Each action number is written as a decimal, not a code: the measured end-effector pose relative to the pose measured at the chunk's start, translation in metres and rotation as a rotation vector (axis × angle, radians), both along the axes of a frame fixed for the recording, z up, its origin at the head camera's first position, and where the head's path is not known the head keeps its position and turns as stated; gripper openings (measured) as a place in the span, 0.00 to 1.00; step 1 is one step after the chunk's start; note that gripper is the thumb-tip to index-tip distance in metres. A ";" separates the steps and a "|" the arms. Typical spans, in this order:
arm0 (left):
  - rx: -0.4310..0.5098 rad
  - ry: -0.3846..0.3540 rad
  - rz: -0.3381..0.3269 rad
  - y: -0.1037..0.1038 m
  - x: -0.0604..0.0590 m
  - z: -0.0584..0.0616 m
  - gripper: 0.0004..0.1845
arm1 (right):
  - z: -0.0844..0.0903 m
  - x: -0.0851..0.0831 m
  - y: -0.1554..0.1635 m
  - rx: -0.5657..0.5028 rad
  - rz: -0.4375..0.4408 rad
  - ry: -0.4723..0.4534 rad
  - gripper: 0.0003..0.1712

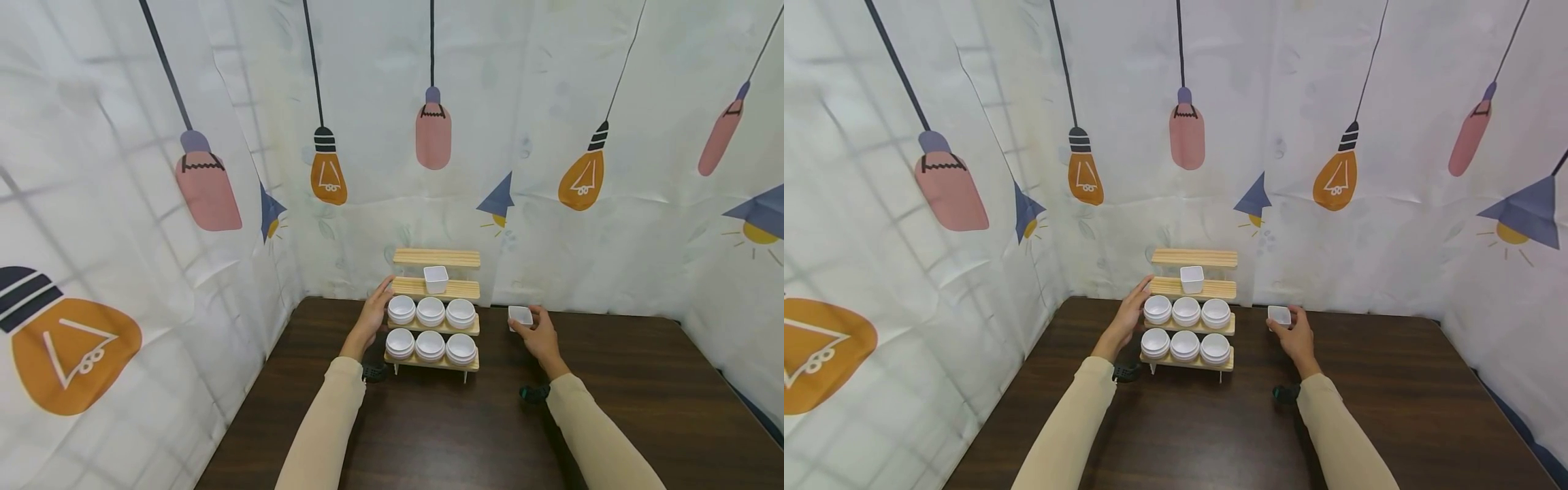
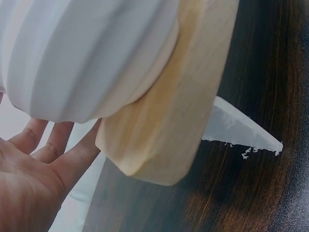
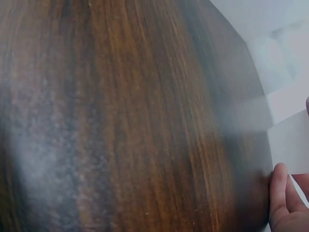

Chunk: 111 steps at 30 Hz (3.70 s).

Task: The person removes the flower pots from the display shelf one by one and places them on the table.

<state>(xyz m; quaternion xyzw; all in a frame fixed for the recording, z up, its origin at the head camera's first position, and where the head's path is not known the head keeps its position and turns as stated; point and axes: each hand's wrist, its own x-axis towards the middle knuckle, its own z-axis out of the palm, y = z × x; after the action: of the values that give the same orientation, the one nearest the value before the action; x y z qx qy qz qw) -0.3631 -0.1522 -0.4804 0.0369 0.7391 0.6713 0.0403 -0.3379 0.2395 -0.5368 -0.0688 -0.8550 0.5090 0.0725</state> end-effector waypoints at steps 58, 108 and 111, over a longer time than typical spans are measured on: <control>-0.015 -0.027 0.017 0.001 0.000 0.002 0.25 | 0.001 -0.007 -0.002 0.058 -0.021 -0.035 0.46; -0.026 -0.026 0.009 0.000 0.002 0.001 0.25 | 0.016 0.057 -0.019 -0.147 0.015 -0.145 0.52; -0.026 -0.026 0.006 -0.001 0.001 0.001 0.25 | 0.023 0.059 -0.025 -0.139 0.014 -0.092 0.48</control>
<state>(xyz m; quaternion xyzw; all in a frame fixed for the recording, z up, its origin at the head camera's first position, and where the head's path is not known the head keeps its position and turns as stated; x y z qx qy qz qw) -0.3619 -0.1529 -0.4792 0.0253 0.7473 0.6623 0.0484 -0.2792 0.2150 -0.5133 -0.0911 -0.8205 0.5638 0.0247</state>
